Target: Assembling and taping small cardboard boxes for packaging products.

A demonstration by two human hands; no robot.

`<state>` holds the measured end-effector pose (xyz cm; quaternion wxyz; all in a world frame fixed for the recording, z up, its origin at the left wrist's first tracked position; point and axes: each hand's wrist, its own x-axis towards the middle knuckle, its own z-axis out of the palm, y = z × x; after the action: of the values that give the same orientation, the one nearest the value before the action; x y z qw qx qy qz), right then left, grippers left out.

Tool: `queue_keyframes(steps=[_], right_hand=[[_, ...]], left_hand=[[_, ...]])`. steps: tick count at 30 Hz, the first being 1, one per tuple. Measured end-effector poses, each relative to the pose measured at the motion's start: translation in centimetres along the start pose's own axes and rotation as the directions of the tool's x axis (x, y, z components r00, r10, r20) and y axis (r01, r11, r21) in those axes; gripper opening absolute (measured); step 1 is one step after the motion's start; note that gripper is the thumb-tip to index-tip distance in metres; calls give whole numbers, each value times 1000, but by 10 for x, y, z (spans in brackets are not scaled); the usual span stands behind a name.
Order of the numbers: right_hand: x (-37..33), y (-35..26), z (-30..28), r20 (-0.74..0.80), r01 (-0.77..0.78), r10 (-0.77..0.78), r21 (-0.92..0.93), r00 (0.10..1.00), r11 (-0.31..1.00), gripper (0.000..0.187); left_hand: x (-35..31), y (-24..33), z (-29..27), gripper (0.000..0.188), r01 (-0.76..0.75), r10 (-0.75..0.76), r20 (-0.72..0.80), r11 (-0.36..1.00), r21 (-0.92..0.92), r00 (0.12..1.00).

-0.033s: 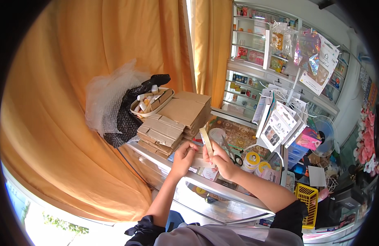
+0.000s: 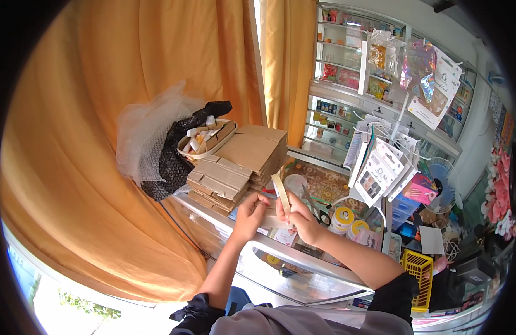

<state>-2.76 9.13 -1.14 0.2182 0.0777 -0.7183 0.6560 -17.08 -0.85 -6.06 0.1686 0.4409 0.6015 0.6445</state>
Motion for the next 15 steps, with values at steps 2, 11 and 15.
queue_keyframes(steps=[2,11,15], right_hand=[[0,1,0,-13,-5,6,55,1000,998,15],[1,3,-2,21,0,-1,44,1000,999,12],[1,3,-3,34,-1,0,16,999,1000,12]], left_hand=[[0,0,0,14,-8,8,1,1000,2,1000],[-1,4,1,14,-5,5,-5,1000,21,1000],[-1,3,1,14,-4,4,0,1000,9,1000]])
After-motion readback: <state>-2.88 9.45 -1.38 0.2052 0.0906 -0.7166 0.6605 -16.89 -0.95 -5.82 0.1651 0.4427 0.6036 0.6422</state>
